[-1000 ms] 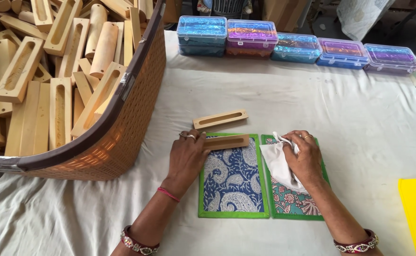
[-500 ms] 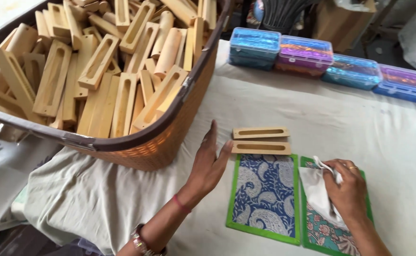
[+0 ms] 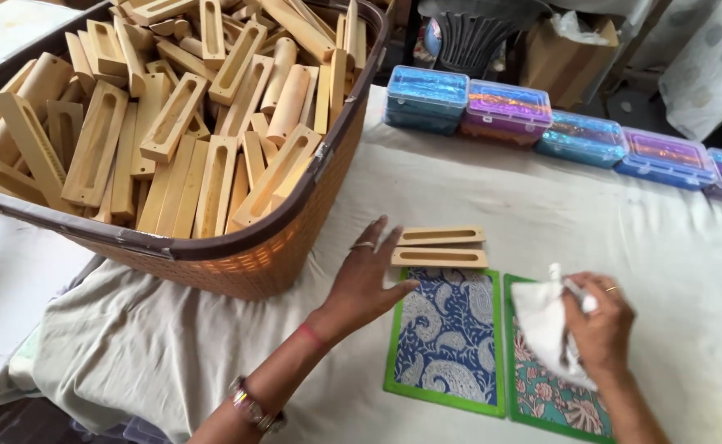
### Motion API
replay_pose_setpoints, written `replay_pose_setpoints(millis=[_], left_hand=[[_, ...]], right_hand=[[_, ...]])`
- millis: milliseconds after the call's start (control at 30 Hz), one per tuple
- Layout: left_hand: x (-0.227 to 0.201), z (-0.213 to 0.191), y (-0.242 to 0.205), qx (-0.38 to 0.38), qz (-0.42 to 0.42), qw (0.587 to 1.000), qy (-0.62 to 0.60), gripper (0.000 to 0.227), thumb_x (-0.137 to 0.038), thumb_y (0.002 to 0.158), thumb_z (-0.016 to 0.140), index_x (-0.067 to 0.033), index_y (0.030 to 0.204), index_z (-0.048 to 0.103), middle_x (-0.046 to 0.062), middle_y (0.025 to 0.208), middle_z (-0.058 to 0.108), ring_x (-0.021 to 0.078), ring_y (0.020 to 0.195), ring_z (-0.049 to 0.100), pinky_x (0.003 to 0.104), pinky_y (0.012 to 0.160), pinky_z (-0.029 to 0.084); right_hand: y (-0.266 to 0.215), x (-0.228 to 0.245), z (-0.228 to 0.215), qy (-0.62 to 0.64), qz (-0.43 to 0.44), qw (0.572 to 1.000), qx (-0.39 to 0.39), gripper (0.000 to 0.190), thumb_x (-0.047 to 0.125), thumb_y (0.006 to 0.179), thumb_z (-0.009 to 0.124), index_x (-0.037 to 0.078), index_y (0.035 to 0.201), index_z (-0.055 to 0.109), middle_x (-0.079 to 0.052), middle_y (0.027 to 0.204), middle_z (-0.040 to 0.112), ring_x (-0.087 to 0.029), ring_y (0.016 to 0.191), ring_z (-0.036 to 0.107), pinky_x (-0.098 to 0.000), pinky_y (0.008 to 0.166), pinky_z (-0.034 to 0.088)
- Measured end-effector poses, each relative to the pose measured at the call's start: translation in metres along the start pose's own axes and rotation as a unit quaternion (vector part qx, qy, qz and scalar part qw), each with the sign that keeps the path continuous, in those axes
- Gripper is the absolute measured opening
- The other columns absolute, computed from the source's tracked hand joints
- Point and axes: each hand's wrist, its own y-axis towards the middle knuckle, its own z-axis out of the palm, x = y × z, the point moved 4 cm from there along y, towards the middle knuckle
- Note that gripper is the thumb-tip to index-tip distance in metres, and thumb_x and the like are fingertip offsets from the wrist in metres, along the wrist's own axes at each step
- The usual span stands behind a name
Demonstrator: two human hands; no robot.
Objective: The person picks wooden blocks and handles one at a time from a large basket, wipes each piece with a white cloth, and places the wiped pieces on printed mats and into a clear plastic box. At the end they open the box lid and arrange the pieces beside it.
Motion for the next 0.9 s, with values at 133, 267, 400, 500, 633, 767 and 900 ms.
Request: replay_pose_setpoints(millis=[133,267,400,500,633,767,900], left_hand=[[0.013,0.051,0.033,0.060,0.016,0.995,0.079,0.112,-0.072,0.077,0.070,-0.0072,0.158,0.029,0.024,0.163,0.023,0.0388,0.153,0.015,0.052,0.120,0.018],[0.005,0.057,0.048,0.086,-0.011,0.993,0.078,0.115,-0.078,0.073,0.070,-0.0098,0.157,0.030,0.022,0.163,0.023,0.0370,0.154,0.015,0.052,0.121,0.018],[0.017,0.068,0.041,0.016,-0.024,0.999,0.041,0.101,-0.067,0.086,0.069,-0.0031,0.155,0.032,0.025,0.160,0.029,0.0391,0.153,0.025,0.048,0.125,0.024],[0.022,0.056,0.025,-0.017,-0.079,0.996,-0.021,0.086,-0.043,0.090,0.070,-0.0007,0.154,0.032,0.024,0.159,0.034,0.0389,0.148,0.034,0.047,0.122,0.030],[0.028,0.051,0.010,-0.012,-0.138,0.985,-0.103,0.088,-0.020,0.084,0.070,0.0010,0.155,0.023,0.024,0.154,0.038,0.0370,0.143,0.039,0.044,0.117,0.035],[0.040,0.066,0.009,-0.023,-0.137,0.981,-0.134,0.086,-0.014,0.088,0.063,0.0006,0.159,0.017,0.020,0.153,0.045,0.0337,0.144,0.042,0.045,0.121,0.030],[0.043,0.067,0.008,-0.035,-0.116,0.984,-0.131,0.083,-0.010,0.090,0.062,0.0013,0.159,0.017,0.020,0.153,0.047,0.0358,0.143,0.041,0.046,0.121,0.030]], right_hand=[[0.007,-0.040,-0.056,-0.102,-0.084,0.984,-0.117,0.009,0.007,0.097,0.075,0.006,0.106,0.074,-0.008,0.111,0.072,-0.024,0.099,0.068,-0.0368,0.093,0.057],[0.013,-0.102,-0.099,-0.220,0.081,0.970,-0.068,0.013,0.018,0.097,0.076,0.013,0.108,0.081,-0.008,0.111,0.073,-0.028,0.090,0.070,-0.0463,0.090,0.056],[0.021,-0.131,-0.110,-0.420,0.213,0.881,0.045,0.029,0.031,0.091,0.079,0.020,0.117,0.078,-0.006,0.119,0.072,-0.032,0.115,0.061,-0.0524,0.095,0.050],[0.034,-0.085,-0.101,-0.443,0.187,0.872,0.090,0.043,0.035,0.085,0.083,0.019,0.124,0.075,-0.007,0.122,0.071,-0.033,0.125,0.056,-0.0583,0.099,0.043],[0.054,-0.054,-0.021,-0.074,-0.070,0.993,0.053,0.035,0.020,0.094,0.074,0.011,0.127,0.071,-0.015,0.135,0.066,-0.030,0.129,0.060,-0.0414,0.110,0.048],[0.082,0.079,0.064,-0.060,-0.127,0.967,0.210,0.039,0.029,0.093,0.070,0.014,0.129,0.068,-0.010,0.132,0.068,-0.028,0.128,0.059,-0.0432,0.110,0.047],[0.102,0.130,0.122,-0.100,-0.184,0.932,0.296,0.051,0.029,0.089,0.071,0.017,0.138,0.063,-0.011,0.137,0.063,-0.029,0.130,0.055,-0.0468,0.110,0.041]])
